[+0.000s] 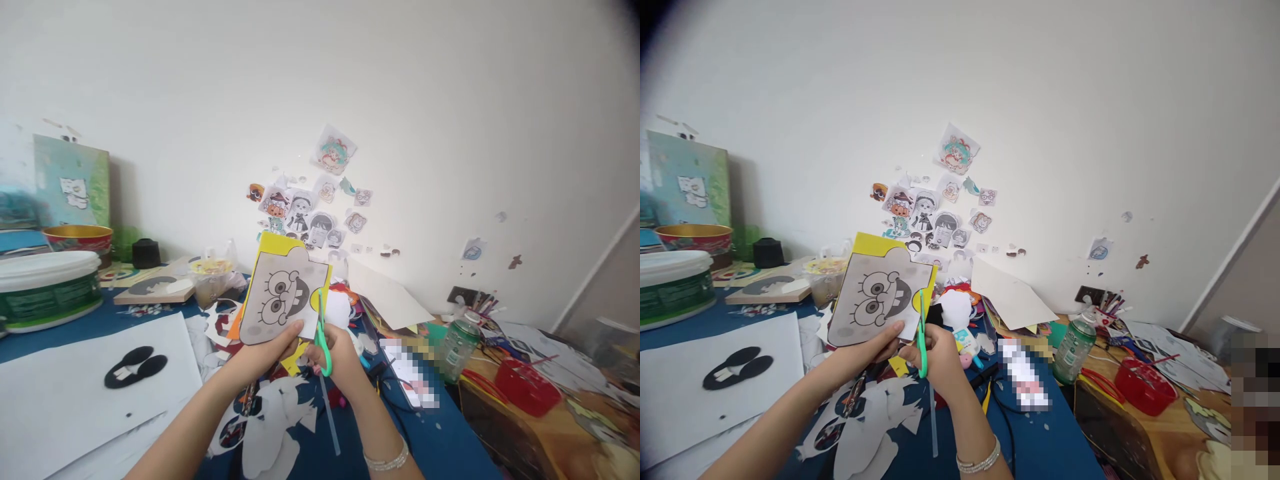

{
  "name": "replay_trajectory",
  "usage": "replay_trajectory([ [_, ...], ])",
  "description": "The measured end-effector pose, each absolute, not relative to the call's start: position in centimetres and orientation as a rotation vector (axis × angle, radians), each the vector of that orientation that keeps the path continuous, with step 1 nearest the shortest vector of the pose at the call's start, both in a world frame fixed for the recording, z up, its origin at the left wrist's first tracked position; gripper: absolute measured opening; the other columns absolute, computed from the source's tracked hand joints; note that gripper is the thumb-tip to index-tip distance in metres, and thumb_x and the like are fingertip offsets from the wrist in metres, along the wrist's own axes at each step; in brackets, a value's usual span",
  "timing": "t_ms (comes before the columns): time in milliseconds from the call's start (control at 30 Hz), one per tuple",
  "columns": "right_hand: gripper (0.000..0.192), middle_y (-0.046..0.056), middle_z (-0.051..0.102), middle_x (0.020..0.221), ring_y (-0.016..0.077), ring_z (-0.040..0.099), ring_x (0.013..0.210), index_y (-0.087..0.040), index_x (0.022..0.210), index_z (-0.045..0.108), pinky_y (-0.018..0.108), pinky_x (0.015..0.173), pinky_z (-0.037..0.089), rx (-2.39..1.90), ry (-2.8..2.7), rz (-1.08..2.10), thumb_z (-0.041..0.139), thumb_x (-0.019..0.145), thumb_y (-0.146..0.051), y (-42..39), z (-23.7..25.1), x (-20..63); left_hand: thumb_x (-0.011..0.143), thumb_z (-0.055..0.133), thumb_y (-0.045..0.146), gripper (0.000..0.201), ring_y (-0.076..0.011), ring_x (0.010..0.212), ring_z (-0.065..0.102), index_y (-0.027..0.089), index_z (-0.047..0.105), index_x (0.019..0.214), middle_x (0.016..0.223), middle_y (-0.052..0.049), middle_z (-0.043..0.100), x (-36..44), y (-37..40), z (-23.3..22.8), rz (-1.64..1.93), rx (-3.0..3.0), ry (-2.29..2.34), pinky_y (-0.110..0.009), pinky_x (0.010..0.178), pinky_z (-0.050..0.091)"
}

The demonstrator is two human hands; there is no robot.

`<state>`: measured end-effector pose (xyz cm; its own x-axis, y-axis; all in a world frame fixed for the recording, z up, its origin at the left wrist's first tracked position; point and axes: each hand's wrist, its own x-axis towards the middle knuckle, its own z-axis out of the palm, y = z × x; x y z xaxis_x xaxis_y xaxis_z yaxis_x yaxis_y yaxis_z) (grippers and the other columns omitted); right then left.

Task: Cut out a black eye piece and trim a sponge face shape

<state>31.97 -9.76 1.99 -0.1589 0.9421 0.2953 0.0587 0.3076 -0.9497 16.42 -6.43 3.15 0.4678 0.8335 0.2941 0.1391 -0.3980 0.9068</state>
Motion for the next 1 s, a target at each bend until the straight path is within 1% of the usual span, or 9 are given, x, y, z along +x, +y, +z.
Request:
replay_trajectory([
  [133,0.047,-0.003,0.051,0.059,0.0087,0.044,0.049,-0.015,0.095,0.061,0.019,0.042,0.037,-0.974,-1.497,1.064,0.074,0.058,-0.040,-9.8,2.0,32.0,0.080,0.039,0.051,0.049,-0.0114,0.052,0.037,0.020,0.034,0.043,0.047,0.004,0.037,16.2,-6.4,3.7,0.888,1.816,0.796,-0.027,0.063,0.038],
  [233,0.046,-0.003,0.051,0.059,0.0089,0.045,0.049,-0.014,0.092,0.061,0.020,0.042,0.037,-0.971,-1.521,1.076,0.074,0.058,-0.041,-9.4,1.5,32.4,0.081,0.039,0.050,0.050,-0.0099,0.048,0.034,0.020,0.032,0.042,0.045,0.005,0.035,16.0,-6.5,4.0,0.858,1.834,0.762,-0.027,0.062,0.037],
  [333,0.043,-0.001,0.053,0.059,0.0095,0.047,0.050,-0.012,0.087,0.061,0.020,0.043,0.038,-0.982,-1.573,1.086,0.072,0.060,-0.044,-8.7,0.9,33.1,0.080,0.040,0.050,0.048,-0.0099,0.048,0.035,0.020,0.035,0.043,0.046,0.005,0.038,15.7,-6.7,4.3,0.823,1.826,0.757,-0.027,0.063,0.037],
  [467,0.045,0.000,0.056,0.062,0.0103,0.048,0.053,-0.012,0.089,0.060,0.020,0.044,0.039,-1.005,-1.628,1.072,0.071,0.061,-0.046,-8.3,0.5,33.6,0.079,0.042,0.049,0.044,-0.0110,0.051,0.037,0.020,0.038,0.046,0.048,0.004,0.041,15.4,-6.9,4.3,0.807,1.797,0.788,-0.028,0.063,0.038],
  [600,0.042,-0.001,0.053,0.062,0.0091,0.047,0.053,-0.013,0.084,0.061,0.021,0.048,0.041,-0.989,-1.651,1.094,0.071,0.060,-0.046,-8.9,1.1,33.7,0.077,0.043,0.051,0.041,-0.0118,0.049,0.036,0.022,0.039,0.048,0.046,0.004,0.039,15.2,-6.6,3.8,0.816,1.803,0.797,-0.028,0.061,0.039],
  [733,0.036,-0.002,0.053,0.063,0.0094,0.048,0.055,-0.013,0.076,0.060,0.022,0.052,0.042,-0.995,-1.646,1.126,0.073,0.059,-0.041,-9.5,1.8,33.7,0.078,0.043,0.050,0.043,-0.0113,0.046,0.033,0.022,0.036,0.046,0.044,0.005,0.037,15.1,-6.1,3.3,0.807,1.806,0.772,-0.028,0.058,0.037],
  [867,0.037,-0.001,0.055,0.061,0.0102,0.049,0.054,-0.013,0.075,0.059,0.024,0.053,0.042,-1.056,-1.642,1.124,0.075,0.057,-0.041,-9.7,2.1,33.7,0.080,0.042,0.050,0.046,-0.0096,0.044,0.029,0.021,0.033,0.044,0.042,0.005,0.034,14.9,-5.8,3.3,0.770,1.821,0.740,-0.027,0.054,0.033],
  [1000,0.038,-0.002,0.054,0.059,0.0100,0.049,0.053,-0.013,0.074,0.059,0.023,0.052,0.041,-1.079,-1.636,1.123,0.076,0.055,-0.041,-9.7,2.1,33.7,0.081,0.040,0.049,0.047,-0.0096,0.045,0.030,0.020,0.035,0.045,0.045,0.005,0.035,14.9,-5.9,3.5,0.736,1.835,0.719,-0.027,0.053,0.031],
])
